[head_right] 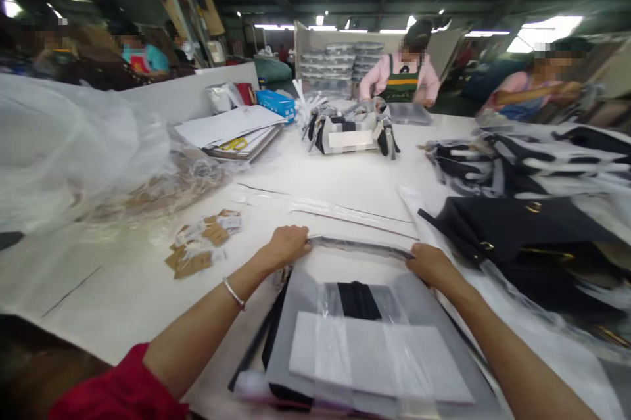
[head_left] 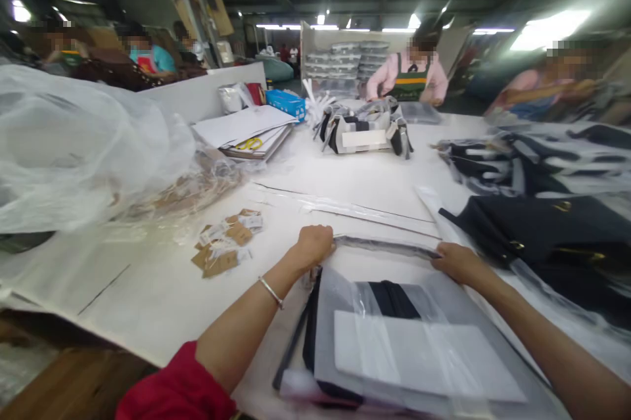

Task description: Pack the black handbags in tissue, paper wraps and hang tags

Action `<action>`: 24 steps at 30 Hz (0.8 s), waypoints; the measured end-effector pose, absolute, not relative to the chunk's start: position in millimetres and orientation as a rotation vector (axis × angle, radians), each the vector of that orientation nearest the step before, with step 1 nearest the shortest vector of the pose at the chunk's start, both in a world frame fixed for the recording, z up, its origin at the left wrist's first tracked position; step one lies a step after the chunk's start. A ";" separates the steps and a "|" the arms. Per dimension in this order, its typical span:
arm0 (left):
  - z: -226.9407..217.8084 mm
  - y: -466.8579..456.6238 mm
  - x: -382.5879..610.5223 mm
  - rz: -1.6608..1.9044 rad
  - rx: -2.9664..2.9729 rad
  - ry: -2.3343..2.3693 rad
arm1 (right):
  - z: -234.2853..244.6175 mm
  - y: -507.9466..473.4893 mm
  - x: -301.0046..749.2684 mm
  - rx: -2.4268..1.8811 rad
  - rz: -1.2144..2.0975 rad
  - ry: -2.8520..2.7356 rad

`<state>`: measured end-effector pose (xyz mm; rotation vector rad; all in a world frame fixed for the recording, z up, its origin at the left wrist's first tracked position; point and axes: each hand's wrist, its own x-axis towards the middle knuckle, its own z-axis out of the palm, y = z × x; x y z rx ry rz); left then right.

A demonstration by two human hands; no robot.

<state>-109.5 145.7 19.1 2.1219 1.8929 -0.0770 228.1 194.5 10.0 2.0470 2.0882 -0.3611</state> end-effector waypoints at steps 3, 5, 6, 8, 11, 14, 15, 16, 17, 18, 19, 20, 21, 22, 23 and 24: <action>22.4 139.0 -117.3 -0.099 2.060 1.878 | 3.3 198.0 234.9 2.035 -0.380 2.106; 23.3 135.1 -118.8 -0.092 2.034 1.874 | -4.2 199.9 242.5 2.034 -0.391 2.107; 23.2 134.0 -118.0 -0.079 2.022 1.883 | -8.6 201.4 246.8 2.042 -0.422 2.110; 21.7 134.8 -114.4 -0.042 1.999 1.921 | -16.9 205.5 254.6 2.069 -0.544 2.129; 18.1 141.0 -109.2 0.010 1.967 1.998 | -20.2 206.8 258.0 2.133 -0.687 2.152; 15.5 146.4 -108.8 0.017 1.952 2.043 | -11.5 197.4 250.9 2.195 -0.650 2.154; 15.0 148.0 -109.9 0.009 1.956 2.047 | -8.4 194.0 247.7 2.219 -0.648 2.152; 14.6 149.9 -111.3 0.001 1.967 2.044 | -6.2 191.4 244.9 2.249 -0.656 2.149; 14.3 151.9 -113.0 -0.005 1.982 2.042 | -5.1 189.7 242.8 2.283 -0.668 2.144; 14.2 153.9 -114.7 -0.009 2.002 2.036 | -5.0 188.7 241.3 2.320 -0.682 2.137; 14.2 155.6 -116.3 -0.012 2.021 2.025 | -5.6 188.1 240.3 2.350 -0.694 2.133; 14.1 156.8 -117.6 -0.011 2.039 2.017 | -6.5 187.4 239.7 2.375 -0.705 2.130; 13.9 157.6 -118.8 -0.009 2.054 2.007 | -7.3 186.6 239.2 2.394 -0.712 2.129; 13.5 158.1 -119.7 -0.005 2.065 1.998 | -7.7 185.6 238.7 2.408 -0.715 2.129; 12.8 158.3 -120.4 0.000 2.072 1.993 | -7.1 184.4 238.3 2.416 -0.713 2.130; 11.8 158.5 -121.0 0.006 2.075 1.988 | -5.5 183.0 237.9 2.419 -0.707 2.131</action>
